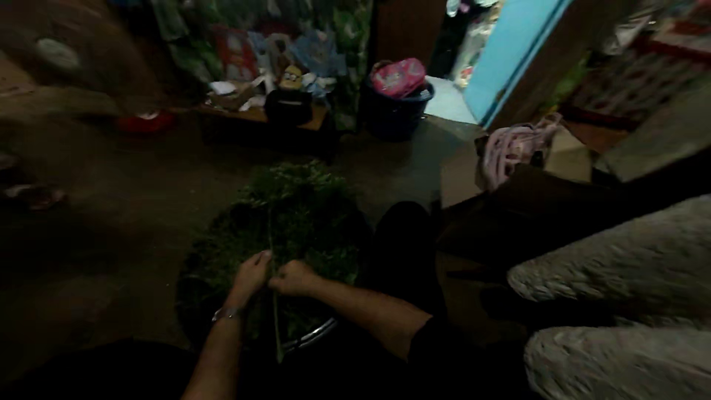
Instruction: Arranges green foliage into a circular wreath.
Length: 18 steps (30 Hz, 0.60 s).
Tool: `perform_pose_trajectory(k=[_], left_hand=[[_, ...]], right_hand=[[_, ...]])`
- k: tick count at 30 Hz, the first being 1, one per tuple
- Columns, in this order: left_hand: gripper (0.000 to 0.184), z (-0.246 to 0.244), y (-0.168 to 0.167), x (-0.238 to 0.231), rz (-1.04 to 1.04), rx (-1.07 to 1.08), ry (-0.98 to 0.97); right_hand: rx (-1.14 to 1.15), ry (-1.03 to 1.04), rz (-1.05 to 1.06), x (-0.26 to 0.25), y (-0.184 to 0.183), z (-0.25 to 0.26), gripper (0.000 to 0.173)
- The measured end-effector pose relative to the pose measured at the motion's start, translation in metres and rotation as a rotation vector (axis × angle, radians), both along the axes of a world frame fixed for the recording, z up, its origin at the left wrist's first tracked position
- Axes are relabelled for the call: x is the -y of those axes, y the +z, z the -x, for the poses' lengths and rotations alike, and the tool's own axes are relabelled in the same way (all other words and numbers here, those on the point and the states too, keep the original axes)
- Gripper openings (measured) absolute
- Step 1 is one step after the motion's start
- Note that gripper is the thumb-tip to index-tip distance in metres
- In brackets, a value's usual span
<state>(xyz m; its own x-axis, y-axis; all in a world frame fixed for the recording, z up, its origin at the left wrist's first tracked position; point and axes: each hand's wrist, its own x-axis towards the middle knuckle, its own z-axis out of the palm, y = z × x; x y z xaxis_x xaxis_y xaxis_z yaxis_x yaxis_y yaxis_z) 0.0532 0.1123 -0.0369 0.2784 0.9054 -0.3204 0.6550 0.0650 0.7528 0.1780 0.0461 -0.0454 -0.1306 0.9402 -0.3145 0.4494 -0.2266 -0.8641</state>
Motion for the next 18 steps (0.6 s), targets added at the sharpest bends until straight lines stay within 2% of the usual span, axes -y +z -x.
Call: perform_pose_trajectory(k=[3,6,11,15,18], left_hand=[[0.041,-0.002,0.001,0.005,-0.072,0.172,0.073],[0.037,-0.003,0.011,0.014,-0.141,0.187,0.123],[0.032,0.001,0.033,0.031,-0.21,0.072,0.07],[0.03,0.0,0.05,0.056,-0.118,0.121,-0.012],[0.03,0.003,0.057,0.063,-0.075,0.115,-0.079]], right_hand=[[0.028,0.178,-0.119,0.01,0.016,-0.001,0.037],[0.123,0.273,-0.266,0.01,0.022,-0.005,0.04],[0.232,-0.172,-0.584,0.004,0.045,-0.023,0.032],[0.426,-0.298,-0.482,-0.02,0.036,-0.054,0.045],[0.467,-0.294,-0.407,-0.031,0.026,-0.068,0.047]])
